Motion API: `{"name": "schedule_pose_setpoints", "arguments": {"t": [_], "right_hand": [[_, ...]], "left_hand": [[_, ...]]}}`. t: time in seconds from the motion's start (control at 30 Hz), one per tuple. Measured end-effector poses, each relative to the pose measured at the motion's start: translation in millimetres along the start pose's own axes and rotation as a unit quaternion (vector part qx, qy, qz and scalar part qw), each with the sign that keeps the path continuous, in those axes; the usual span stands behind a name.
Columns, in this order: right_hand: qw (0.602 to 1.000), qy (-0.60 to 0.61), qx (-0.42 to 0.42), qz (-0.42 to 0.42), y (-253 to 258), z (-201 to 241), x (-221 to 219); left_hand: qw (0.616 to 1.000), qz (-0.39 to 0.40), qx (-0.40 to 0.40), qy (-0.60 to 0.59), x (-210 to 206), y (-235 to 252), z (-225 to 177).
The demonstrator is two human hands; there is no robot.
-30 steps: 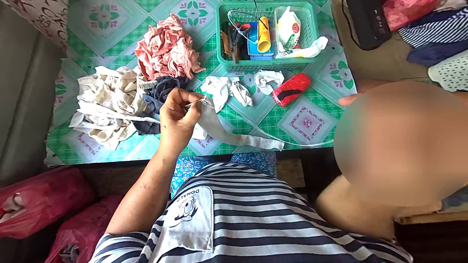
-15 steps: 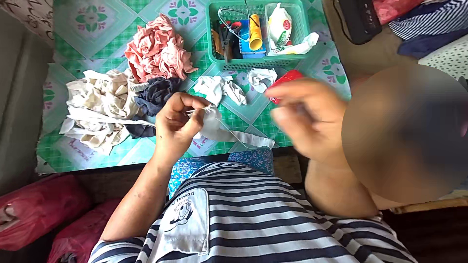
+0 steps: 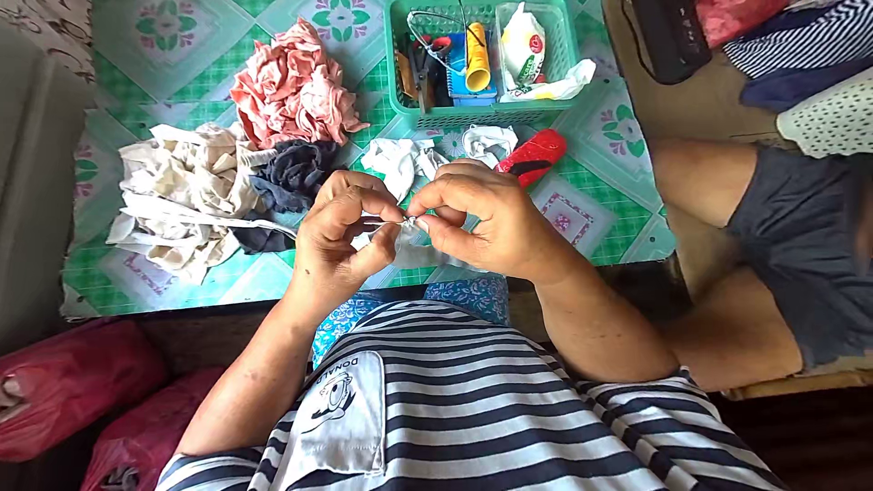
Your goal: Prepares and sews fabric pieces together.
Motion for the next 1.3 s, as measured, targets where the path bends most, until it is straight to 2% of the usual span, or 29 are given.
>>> {"name": "schedule_pose_setpoints", "arguments": {"t": [0.27,0.4,0.6,0.73,0.87,1.0,1.1,1.3], "right_hand": [[1.0,0.004,0.013,-0.012,-2,-1,-3],[0.999,0.006,0.004,-0.051,-3,-3,-2],[0.972,0.161,-0.039,-0.165,-9,-15,0],[0.956,0.219,-0.067,-0.184,-12,-22,-3],[0.971,0.172,-0.066,-0.153,-12,-17,1],[0.992,0.016,-0.033,-0.118,-10,5,3],[0.994,-0.051,0.0,-0.1,-6,14,2],[0.988,-0.115,0.012,-0.099,-6,21,-1]], "left_hand": [[1.0,0.002,0.003,0.003,0,0,0],[1.0,-0.008,0.007,0.006,0,-1,0],[0.999,-0.042,0.014,-0.028,1,0,5],[0.996,-0.045,0.033,-0.062,0,0,8],[0.988,-0.049,0.091,-0.118,-1,-2,18],[0.977,-0.042,0.132,-0.162,-3,-1,17],[0.977,-0.041,0.134,-0.162,-4,0,16],[0.982,-0.041,0.118,-0.144,-4,1,13]]}}
Point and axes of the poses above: each hand's wrist, its own y-axis towards the middle knuckle, its own x-axis out of the back of the hand, z = x × y, the point moved 7 cm from there along y, towards the middle knuckle, and after that the axes turned 14 degrees about y, right-handed, at the moved point
